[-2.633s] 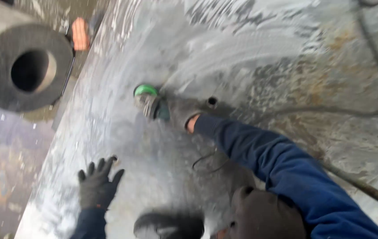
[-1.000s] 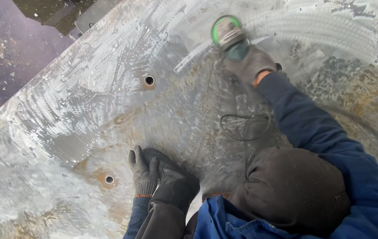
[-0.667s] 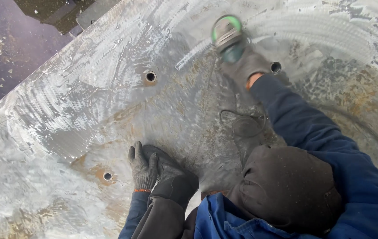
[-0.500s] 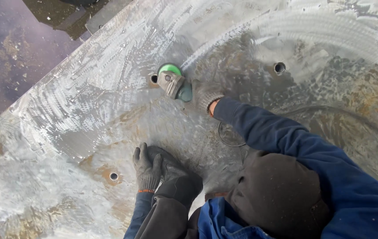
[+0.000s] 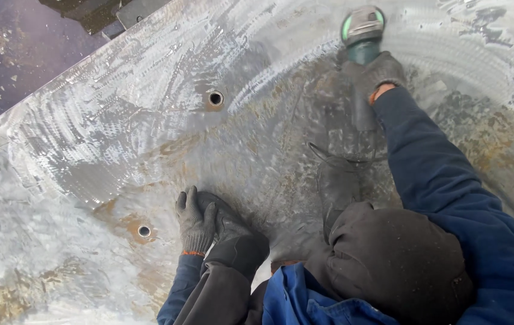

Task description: Grinding a large metal plate using a handheld angle grinder to smooth the surface.

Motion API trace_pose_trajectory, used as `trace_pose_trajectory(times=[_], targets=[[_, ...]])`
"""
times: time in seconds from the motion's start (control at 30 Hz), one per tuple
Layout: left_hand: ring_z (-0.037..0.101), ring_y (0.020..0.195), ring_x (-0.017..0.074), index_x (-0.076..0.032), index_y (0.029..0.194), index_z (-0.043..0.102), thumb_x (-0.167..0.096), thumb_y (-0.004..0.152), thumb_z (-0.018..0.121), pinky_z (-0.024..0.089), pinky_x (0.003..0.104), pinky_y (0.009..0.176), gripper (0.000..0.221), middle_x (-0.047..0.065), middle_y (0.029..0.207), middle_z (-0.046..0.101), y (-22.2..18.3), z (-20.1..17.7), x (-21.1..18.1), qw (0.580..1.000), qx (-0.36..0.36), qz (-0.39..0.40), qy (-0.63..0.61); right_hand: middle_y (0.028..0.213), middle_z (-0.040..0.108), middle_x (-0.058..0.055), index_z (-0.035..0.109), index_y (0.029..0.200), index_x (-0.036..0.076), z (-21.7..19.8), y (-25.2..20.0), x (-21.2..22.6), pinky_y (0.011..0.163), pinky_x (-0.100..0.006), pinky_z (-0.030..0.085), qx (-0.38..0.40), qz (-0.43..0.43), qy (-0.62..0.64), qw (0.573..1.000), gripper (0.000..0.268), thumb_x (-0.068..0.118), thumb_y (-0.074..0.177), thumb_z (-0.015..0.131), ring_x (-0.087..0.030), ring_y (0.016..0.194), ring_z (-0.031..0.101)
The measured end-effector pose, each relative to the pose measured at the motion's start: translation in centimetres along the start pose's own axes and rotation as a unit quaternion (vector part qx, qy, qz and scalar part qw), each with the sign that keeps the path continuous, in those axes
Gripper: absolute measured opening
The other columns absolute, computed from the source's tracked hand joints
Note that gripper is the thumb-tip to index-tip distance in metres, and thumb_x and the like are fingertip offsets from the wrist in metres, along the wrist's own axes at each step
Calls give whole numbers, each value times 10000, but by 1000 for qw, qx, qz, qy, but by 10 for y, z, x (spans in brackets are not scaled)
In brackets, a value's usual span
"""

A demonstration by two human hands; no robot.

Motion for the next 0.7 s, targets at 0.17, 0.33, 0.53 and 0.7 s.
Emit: trace_pose_trajectory(times=[0.17, 0.33, 0.53, 0.7], targets=[[333, 1470, 440, -70, 1528, 414, -323, 891, 728, 320, 458, 1190, 753, 301, 1558, 353, 1, -5, -5, 997, 27, -17, -64, 1341, 592, -218, 410, 1495, 84, 130, -97, 113, 972, -454, 537, 218, -165, -126, 954, 894, 567, 808, 718, -332, 1163, 639], [346, 1474, 409, -92, 1533, 412, -330, 897, 706, 350, 431, 1178, 740, 284, 1587, 325, -8, -12, -3, 996, 52, -60, -38, 1316, 610, -224, 436, 1480, 70, 154, -73, 100, 964, -482, 532, 210, -193, -93, 954, 891, 602, 820, 712, -368, 1159, 629], [314, 1492, 428, -97, 1548, 386, -308, 909, 694, 338, 445, 1183, 740, 289, 1596, 282, -1, -5, -2, 996, 47, -49, -57, 1051, 723, -213, 654, 1237, -3, -5, 52, -32, 781, -486, 599, 18, -70, 9, 997, 671, 559, 895, 791, -329, 875, 721], [343, 1458, 442, -75, 1538, 393, -310, 906, 696, 352, 455, 1167, 739, 298, 1566, 310, 0, -1, -3, 997, 25, -28, -61, 1059, 720, -236, 677, 1212, -27, -32, 58, -46, 741, -488, 610, -34, -23, 35, 999, 646, 555, 953, 782, -334, 860, 730]])
Point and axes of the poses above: each hand's wrist, its own y-axis towards the middle knuckle, its own z-axis out of the palm, x = y × z, the point moved 10 cm from there along y, towards the middle knuckle
